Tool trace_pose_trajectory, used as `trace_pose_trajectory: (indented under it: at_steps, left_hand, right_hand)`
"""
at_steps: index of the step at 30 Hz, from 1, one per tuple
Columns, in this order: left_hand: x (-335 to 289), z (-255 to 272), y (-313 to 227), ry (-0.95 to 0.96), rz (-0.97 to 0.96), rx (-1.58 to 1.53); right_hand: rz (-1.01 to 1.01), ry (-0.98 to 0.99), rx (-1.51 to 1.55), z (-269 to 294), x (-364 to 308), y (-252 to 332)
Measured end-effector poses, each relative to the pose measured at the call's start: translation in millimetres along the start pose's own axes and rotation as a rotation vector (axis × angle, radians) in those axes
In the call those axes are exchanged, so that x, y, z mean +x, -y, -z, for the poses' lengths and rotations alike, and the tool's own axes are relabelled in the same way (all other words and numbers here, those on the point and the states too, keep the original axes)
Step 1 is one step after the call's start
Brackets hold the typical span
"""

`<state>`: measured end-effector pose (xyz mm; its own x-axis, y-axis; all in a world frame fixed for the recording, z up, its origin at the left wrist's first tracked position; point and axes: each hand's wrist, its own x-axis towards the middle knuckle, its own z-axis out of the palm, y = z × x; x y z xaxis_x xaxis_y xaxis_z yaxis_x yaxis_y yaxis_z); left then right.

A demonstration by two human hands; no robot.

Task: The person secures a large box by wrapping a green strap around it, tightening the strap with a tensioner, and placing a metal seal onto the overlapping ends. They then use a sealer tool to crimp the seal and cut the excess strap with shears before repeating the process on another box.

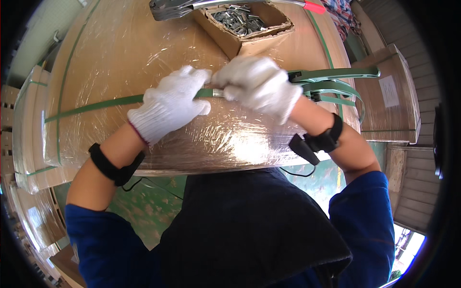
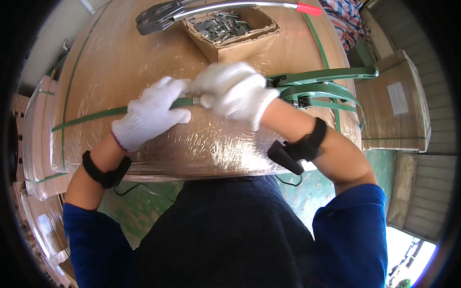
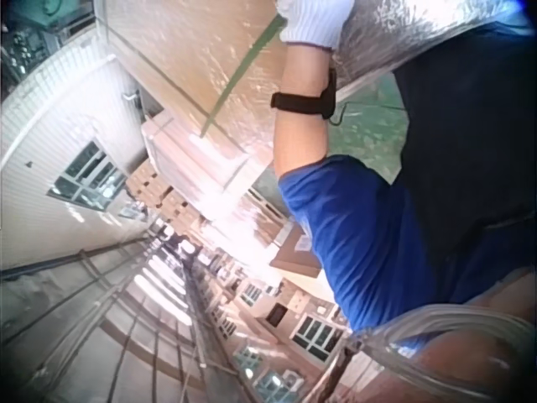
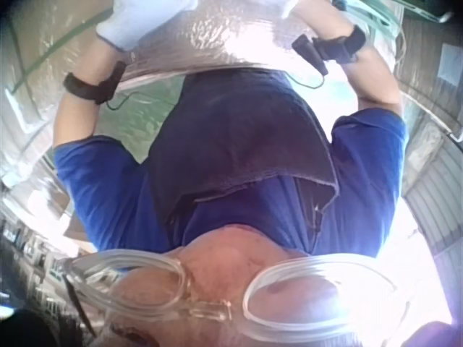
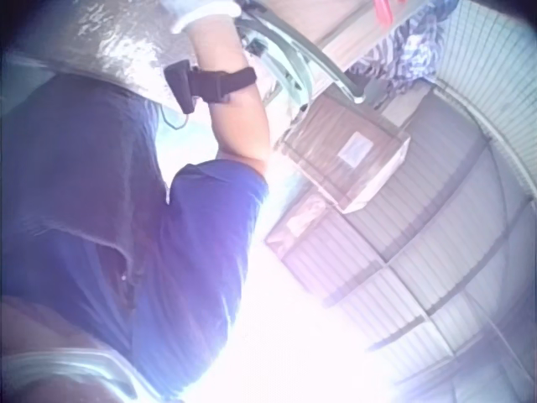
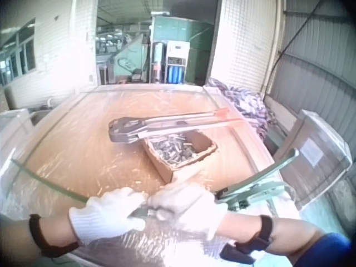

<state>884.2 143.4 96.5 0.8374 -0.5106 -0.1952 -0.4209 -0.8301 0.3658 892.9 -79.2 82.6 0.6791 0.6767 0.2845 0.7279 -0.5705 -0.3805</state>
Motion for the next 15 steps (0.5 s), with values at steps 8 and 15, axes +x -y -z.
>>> trace_pose_trajectory:
  at_steps: [8, 15]
  left_hand:
    - [-1, 41, 76, -0.838, -0.185, -0.133]
    - [-15, 36, -2, -0.629, -0.557, 0.251]
  right_hand:
    - [-0.326, -0.605, 1.772, 56, 14, -16]
    - [-0.319, -0.726, 1.497, 7, 80, -84]
